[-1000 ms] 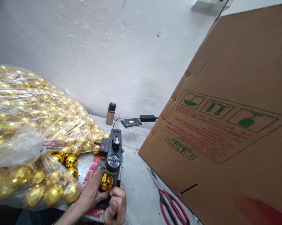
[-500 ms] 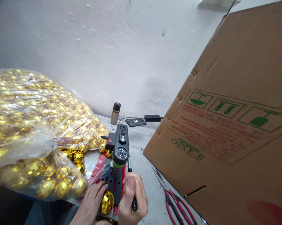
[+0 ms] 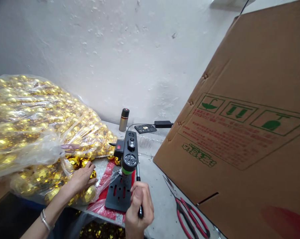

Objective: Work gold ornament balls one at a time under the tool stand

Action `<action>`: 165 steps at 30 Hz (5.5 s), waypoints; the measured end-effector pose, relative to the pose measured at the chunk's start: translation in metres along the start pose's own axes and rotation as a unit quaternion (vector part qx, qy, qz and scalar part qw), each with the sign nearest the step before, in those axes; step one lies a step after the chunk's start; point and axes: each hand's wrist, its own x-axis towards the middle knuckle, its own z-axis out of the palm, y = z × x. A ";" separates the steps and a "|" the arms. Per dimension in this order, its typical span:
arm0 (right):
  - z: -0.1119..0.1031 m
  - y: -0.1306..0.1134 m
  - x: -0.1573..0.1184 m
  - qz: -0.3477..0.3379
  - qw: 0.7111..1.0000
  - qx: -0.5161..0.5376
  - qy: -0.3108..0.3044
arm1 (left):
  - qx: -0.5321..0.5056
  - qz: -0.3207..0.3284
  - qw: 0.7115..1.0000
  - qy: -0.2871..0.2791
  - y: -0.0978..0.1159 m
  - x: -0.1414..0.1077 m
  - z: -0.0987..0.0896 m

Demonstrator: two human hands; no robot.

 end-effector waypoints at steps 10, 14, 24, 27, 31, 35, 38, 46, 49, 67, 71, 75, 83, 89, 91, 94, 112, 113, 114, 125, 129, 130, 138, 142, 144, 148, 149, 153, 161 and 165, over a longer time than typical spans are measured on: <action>0.008 -0.014 0.015 0.034 0.999 -0.003 0.034 | -0.474 0.024 0.880 -0.028 0.019 0.003 0.011; 0.012 -0.022 0.026 0.082 0.995 -0.038 0.035 | -0.462 0.042 0.886 0.023 0.037 -0.007 0.026; 0.012 -0.024 0.030 0.035 0.999 -0.029 0.027 | -0.309 0.081 0.947 -0.040 0.067 -0.017 0.041; 0.012 -0.022 0.027 0.024 0.999 -0.017 0.021 | -0.269 0.097 0.958 -0.034 0.068 -0.015 0.048; 0.010 -0.020 0.025 0.017 1.000 -0.010 0.013 | -0.238 0.105 0.965 -0.029 0.068 -0.010 0.054; 0.009 -0.021 0.025 0.018 1.000 -0.010 0.007 | -0.227 0.114 0.966 -0.035 0.069 -0.005 0.050; 0.010 -0.021 0.025 0.010 1.000 -0.009 0.012 | -0.216 0.117 0.968 -0.052 0.072 -0.001 0.042; 0.007 -0.020 0.026 -0.001 1.000 -0.013 0.001 | -0.108 0.097 0.985 -0.097 0.097 0.005 0.021; 0.006 -0.021 0.025 0.000 1.000 -0.016 -0.006 | -0.114 0.092 0.988 -0.039 0.100 0.000 0.033; 0.008 0.001 -0.008 -0.048 0.997 -0.010 0.058 | -0.287 0.079 0.943 0.149 0.089 -0.011 0.109; 0.008 0.010 -0.019 -0.059 0.995 -0.041 0.062 | -0.286 0.073 0.943 0.152 0.089 -0.013 0.110; 0.008 0.013 -0.023 -0.058 0.994 -0.057 0.066 | -0.281 0.071 0.946 0.147 0.089 -0.014 0.109; 0.007 0.020 -0.027 -0.077 0.993 -0.062 0.063 | -0.286 0.062 0.946 0.138 0.089 -0.014 0.105; 0.008 0.023 -0.030 -0.071 0.993 -0.052 0.073 | -0.292 0.052 0.947 0.123 0.090 -0.014 0.100; 0.009 0.022 -0.031 -0.065 0.993 -0.054 0.081 | -0.295 0.055 0.945 0.126 0.090 -0.014 0.100; 0.009 0.022 -0.031 -0.073 0.992 -0.061 0.079 | -0.299 0.060 0.943 0.131 0.089 -0.014 0.101; 0.004 0.037 -0.035 -0.091 0.993 -0.034 0.068 | -0.312 0.064 0.939 0.129 0.089 -0.012 0.105; 0.003 0.039 -0.035 -0.097 0.993 -0.034 0.061 | -0.313 0.064 0.938 0.131 0.090 -0.012 0.106; 0.002 0.040 -0.037 -0.104 0.993 -0.033 0.052 | -0.315 0.063 0.938 0.133 0.090 -0.012 0.107; 0.006 0.066 -0.076 -0.093 0.993 0.005 0.071 | -0.315 0.055 0.938 0.136 0.093 -0.012 0.111; -0.003 0.054 -0.061 -0.107 0.994 -0.024 0.007 | -0.309 0.059 0.937 0.151 0.093 -0.009 0.112; -0.004 0.045 -0.051 -0.090 0.995 -0.023 0.024 | -0.307 0.061 0.938 0.152 0.093 -0.008 0.112; -0.006 -0.016 0.029 0.037 0.999 -0.016 -0.033 | -0.240 0.157 0.946 0.151 0.068 -0.043 0.150; -0.006 -0.010 0.019 0.009 0.999 -0.015 -0.029 | -0.137 0.167 0.949 0.230 0.041 -0.057 0.127; -0.007 -0.006 0.011 -0.009 0.999 -0.014 -0.031 | -0.059 0.108 0.959 0.253 0.028 -0.047 0.087; -0.008 -0.002 0.004 -0.023 0.999 -0.014 -0.032 | 0.110 -0.046 0.985 0.127 0.014 -0.010 0.005; -0.009 -0.001 0.004 -0.023 0.999 -0.013 -0.034 | 0.133 -0.056 0.986 0.088 0.014 -0.002 -0.006; -0.011 0.001 0.003 -0.022 0.998 -0.011 -0.051 | 0.138 -0.050 0.989 0.012 0.016 0.014 -0.017; -0.001 -0.014 0.014 -0.016 1.000 0.003 -0.018 | -0.267 0.026 0.961 0.065 0.003 0.009 -0.010; 0.007 -0.025 0.028 0.020 1.000 0.005 0.008 | -0.541 0.004 0.841 -0.022 0.028 -0.003 0.001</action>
